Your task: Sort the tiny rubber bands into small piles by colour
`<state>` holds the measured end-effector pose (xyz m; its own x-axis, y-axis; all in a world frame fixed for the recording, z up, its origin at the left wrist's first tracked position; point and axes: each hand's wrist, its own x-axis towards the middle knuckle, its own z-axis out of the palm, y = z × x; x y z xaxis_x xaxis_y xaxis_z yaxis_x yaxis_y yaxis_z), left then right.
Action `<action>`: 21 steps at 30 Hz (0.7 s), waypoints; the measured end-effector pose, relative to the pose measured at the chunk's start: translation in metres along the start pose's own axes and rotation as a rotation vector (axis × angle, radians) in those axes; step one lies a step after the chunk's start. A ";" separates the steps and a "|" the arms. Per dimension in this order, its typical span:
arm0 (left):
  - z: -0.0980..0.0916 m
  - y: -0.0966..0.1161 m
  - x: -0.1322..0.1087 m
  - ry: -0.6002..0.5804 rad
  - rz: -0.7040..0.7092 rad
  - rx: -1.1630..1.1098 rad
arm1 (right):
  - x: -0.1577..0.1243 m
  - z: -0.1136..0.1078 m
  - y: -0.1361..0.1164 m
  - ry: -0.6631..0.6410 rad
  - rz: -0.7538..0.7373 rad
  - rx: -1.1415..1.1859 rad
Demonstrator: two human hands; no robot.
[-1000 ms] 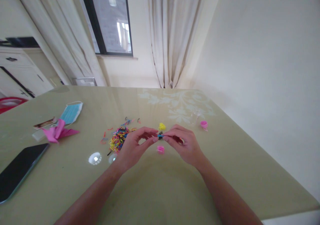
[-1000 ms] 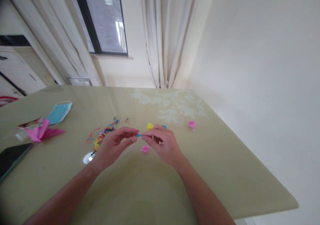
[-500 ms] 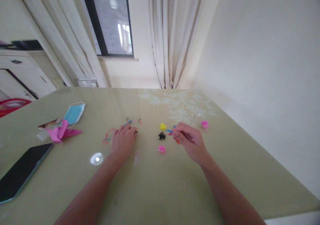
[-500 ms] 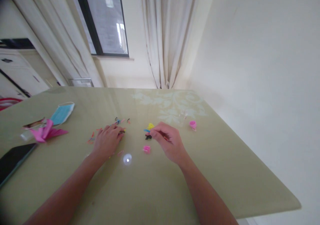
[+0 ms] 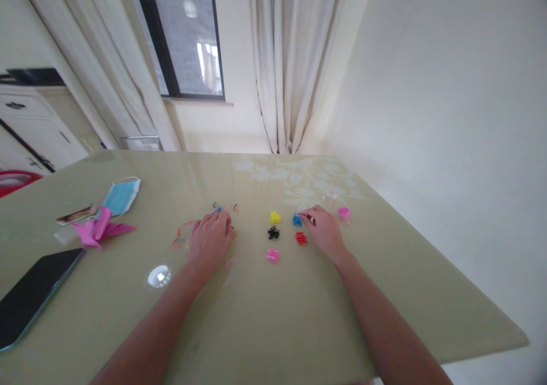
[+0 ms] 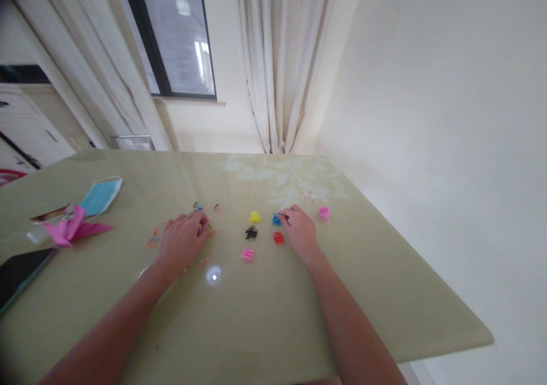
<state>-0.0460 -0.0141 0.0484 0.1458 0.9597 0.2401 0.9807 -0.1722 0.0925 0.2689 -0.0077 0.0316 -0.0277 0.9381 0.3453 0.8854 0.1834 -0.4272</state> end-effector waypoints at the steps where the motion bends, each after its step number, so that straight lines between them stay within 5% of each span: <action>1: -0.001 0.000 0.000 0.005 -0.002 -0.017 | 0.000 0.003 0.002 -0.015 0.000 -0.024; 10: -0.003 -0.002 0.002 0.088 0.012 -0.131 | -0.002 0.007 0.002 0.076 -0.002 0.067; 21: -0.002 -0.004 0.003 0.082 -0.077 -0.336 | -0.020 -0.008 -0.049 0.104 -0.180 0.200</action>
<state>-0.0498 -0.0105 0.0508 0.0491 0.9541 0.2956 0.8886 -0.1768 0.4232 0.2295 -0.0378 0.0521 -0.1194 0.8521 0.5096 0.7611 0.4081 -0.5041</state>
